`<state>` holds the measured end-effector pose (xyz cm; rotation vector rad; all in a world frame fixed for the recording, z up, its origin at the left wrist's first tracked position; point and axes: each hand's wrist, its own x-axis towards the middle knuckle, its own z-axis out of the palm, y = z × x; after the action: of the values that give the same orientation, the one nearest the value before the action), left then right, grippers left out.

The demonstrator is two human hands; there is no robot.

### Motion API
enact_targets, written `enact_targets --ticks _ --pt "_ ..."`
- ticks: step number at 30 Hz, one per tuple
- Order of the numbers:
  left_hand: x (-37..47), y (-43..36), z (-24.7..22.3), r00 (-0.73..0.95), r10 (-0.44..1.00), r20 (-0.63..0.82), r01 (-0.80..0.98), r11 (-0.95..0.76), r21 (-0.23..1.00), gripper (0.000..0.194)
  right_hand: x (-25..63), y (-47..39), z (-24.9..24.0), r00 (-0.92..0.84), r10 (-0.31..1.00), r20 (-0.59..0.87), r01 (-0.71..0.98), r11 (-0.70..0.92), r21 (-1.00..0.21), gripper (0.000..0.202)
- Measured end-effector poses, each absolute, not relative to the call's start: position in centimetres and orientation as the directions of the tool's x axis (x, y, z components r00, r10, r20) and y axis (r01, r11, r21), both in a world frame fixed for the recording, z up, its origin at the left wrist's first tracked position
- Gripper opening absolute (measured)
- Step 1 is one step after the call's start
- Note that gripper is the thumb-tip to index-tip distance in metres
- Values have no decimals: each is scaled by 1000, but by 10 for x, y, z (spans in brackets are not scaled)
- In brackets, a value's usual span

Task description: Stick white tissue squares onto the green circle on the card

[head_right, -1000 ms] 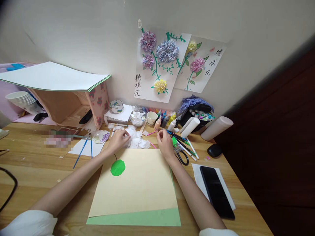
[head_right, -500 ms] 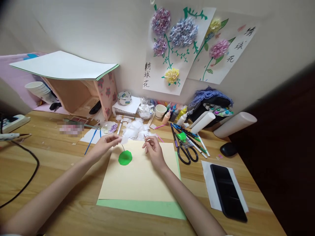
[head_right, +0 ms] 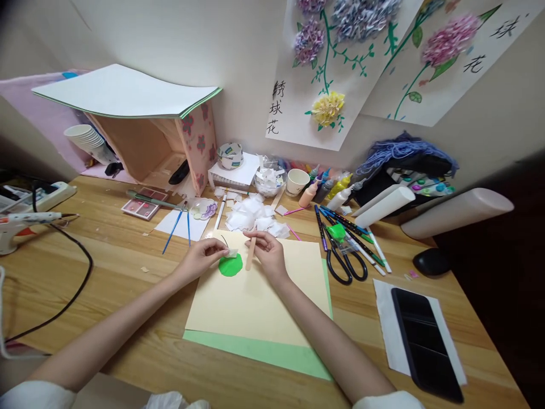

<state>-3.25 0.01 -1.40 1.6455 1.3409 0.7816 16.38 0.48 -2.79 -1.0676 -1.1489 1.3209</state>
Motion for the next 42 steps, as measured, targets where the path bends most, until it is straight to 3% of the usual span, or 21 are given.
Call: enact_targets --ticks 4,8,12,15,23,42 --pt "-31 2 -21 268 961 67 546 -209 812 17 163 -2 -26 -16 994 112 0 112 -994 19" --pt "-30 0 -21 210 975 74 550 -181 815 18 164 -7 -27 -20 973 230 108 231 -967 26" --pt "-29 -5 -14 292 956 33 470 -173 866 20 165 -10 -32 54 953 298 82 293 -953 27" --pt "-28 -7 -13 336 941 26 463 -189 866 19 166 -10 -33 62 953 297 59 293 -954 27" --pt "-25 -4 -21 263 959 105 620 -251 743 13 164 -10 -27 -246 923 296 161 340 -927 23" --pt "-23 -3 -20 275 958 79 653 -246 716 12 158 -9 -25 -238 915 325 321 390 -863 20"
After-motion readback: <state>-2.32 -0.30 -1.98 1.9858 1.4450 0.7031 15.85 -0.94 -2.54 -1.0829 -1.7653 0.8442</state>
